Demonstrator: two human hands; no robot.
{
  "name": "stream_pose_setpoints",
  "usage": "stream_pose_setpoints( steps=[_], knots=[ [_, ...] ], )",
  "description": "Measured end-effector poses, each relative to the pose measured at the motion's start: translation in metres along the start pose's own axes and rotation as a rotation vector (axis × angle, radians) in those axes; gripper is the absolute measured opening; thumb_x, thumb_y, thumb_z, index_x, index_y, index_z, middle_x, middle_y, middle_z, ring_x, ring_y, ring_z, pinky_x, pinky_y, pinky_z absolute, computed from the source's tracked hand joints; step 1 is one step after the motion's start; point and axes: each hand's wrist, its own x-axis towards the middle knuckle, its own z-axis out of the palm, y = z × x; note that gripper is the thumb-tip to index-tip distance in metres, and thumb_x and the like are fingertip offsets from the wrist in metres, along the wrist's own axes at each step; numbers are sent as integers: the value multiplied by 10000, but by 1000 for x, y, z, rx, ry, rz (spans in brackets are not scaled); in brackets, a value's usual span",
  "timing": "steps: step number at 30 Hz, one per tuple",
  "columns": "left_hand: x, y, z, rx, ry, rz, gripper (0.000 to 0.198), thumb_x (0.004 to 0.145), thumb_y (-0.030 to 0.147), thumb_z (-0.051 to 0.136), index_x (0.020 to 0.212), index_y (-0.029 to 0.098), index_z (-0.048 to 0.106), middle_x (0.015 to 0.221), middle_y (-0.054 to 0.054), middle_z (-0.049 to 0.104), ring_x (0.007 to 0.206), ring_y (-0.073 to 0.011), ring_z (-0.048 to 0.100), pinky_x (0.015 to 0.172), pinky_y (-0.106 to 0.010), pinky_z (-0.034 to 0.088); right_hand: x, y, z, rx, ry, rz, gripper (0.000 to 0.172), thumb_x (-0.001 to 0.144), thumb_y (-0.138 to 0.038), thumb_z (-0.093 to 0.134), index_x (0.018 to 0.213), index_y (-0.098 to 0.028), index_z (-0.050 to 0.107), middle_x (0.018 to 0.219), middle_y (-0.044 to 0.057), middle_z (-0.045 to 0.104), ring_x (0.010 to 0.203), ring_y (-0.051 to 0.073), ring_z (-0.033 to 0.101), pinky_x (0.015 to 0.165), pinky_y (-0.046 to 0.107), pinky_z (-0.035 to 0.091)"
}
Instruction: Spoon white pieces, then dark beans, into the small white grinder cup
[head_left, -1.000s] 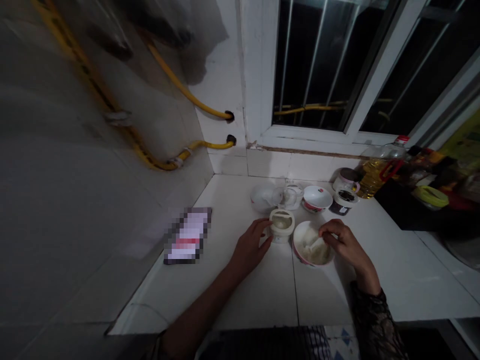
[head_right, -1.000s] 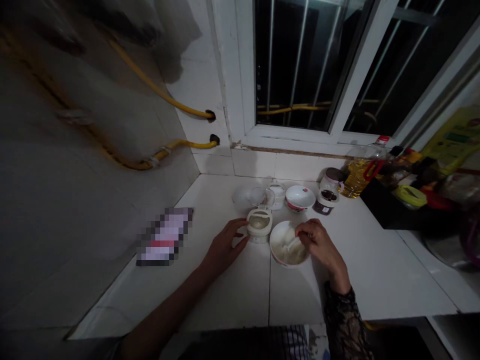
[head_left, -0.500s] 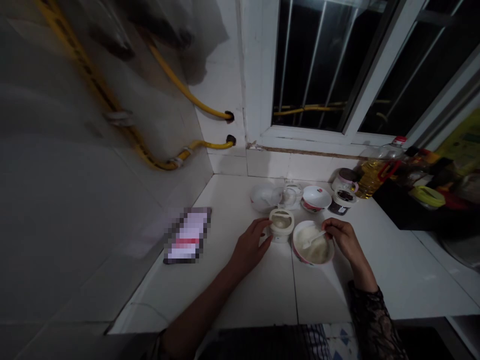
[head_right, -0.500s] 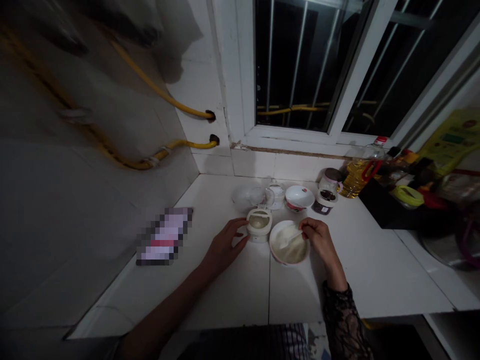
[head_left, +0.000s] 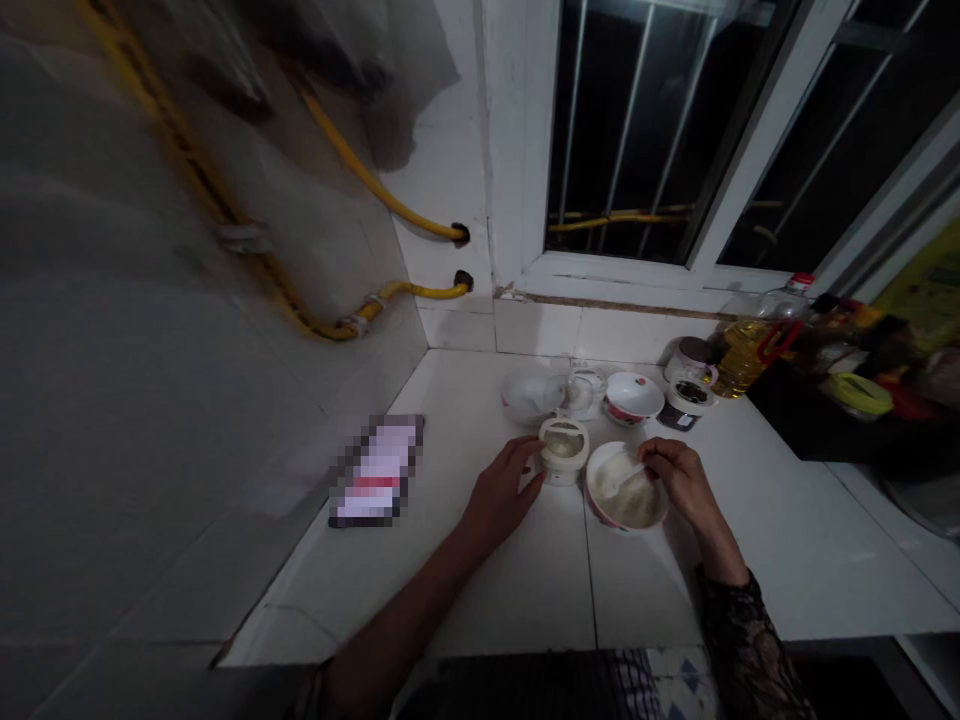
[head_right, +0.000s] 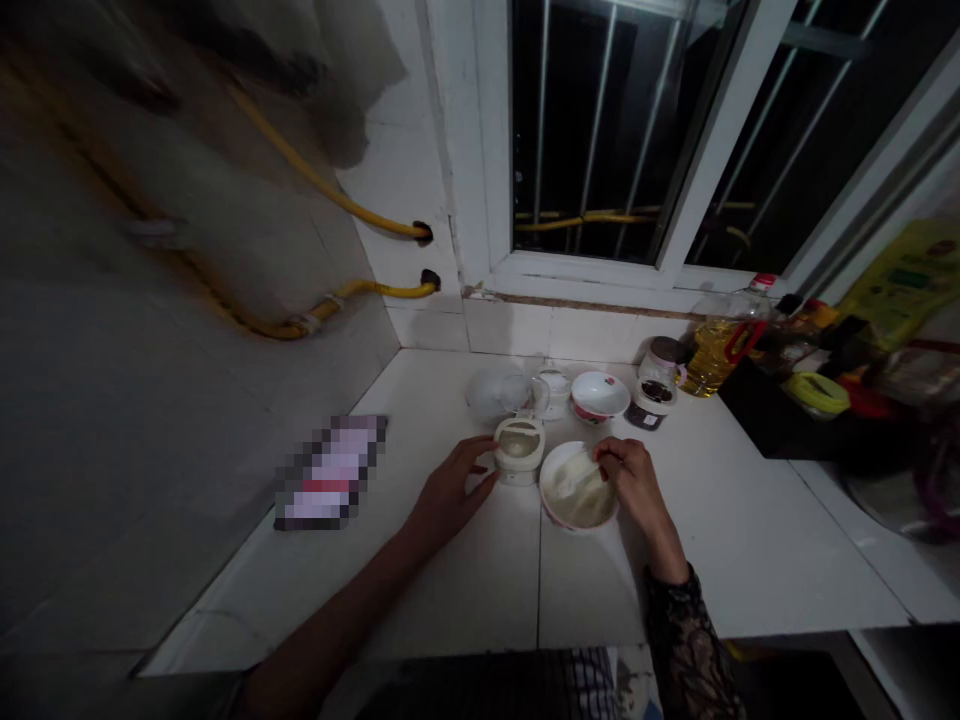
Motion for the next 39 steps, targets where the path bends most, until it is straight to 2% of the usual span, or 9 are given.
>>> stream_pose_setpoints(
  steps=[7,15,21,24,26,30,32,34,39],
  knots=[
    [0,-1,1,-2,12,11,340,887,161,513,1216,245,496,1219,-65,584,1013,-171,654,740,-279,635,0,-5,2,24,13,-10,142,653,-291,520,601,-215,628,499,-10,528,564,167,489,576,280,362],
    [1,1,0,-6,6,6,344,888,164,513,1220,250,490,1221,-63,579,1039,-177,650,756,-288,634,3,-6,-5,339,119,177,105,576,-274,563,564,-193,629,430,-29,482,464,131,420,504,273,321],
    [0,0,0,-7,8,20,338,894,169,517,1224,236,489,1221,-73,577,1008,-174,652,755,-283,631,8,-11,-2,462,227,120,87,595,-276,617,597,-192,639,446,-28,516,476,134,456,532,278,366],
    [0,0,0,-4,2,19,343,891,159,522,1224,234,488,1226,-78,577,1009,-177,651,757,-289,631,8,-20,11,396,290,-28,120,714,-313,615,714,-200,654,533,-14,582,541,160,526,583,295,422],
    [1,0,0,-8,-2,18,348,891,157,520,1227,239,485,1234,-78,574,1036,-183,647,757,-291,631,5,-27,22,219,321,-218,128,814,-304,576,799,-210,660,626,5,638,635,184,580,654,321,452],
    [1,1,0,-11,-3,9,343,898,164,508,1230,246,483,1236,-75,574,1055,-182,641,765,-301,631,-2,-37,36,-260,179,-750,202,865,-138,479,899,-222,660,791,30,712,739,194,614,855,407,436],
    [1,2,-1,-10,-8,6,344,899,172,513,1234,245,481,1240,-75,574,1044,-180,641,774,-308,630,-5,-38,35,-357,152,-881,253,853,-89,457,931,-224,656,830,31,721,735,187,619,895,425,422],
    [0,2,-1,-10,-13,3,347,897,173,518,1234,243,482,1242,-76,574,1031,-178,642,775,-308,629,-7,-35,30,-319,245,-842,233,867,-99,474,933,-229,655,814,26,712,754,191,622,879,414,433],
    [1,2,-1,6,-18,-10,356,884,154,523,1227,245,487,1243,-73,575,1026,-178,642,780,-311,626,-9,-14,8,-39,426,-474,155,898,-272,547,805,-227,664,712,17,659,748,213,616,726,356,473]
  ],
)
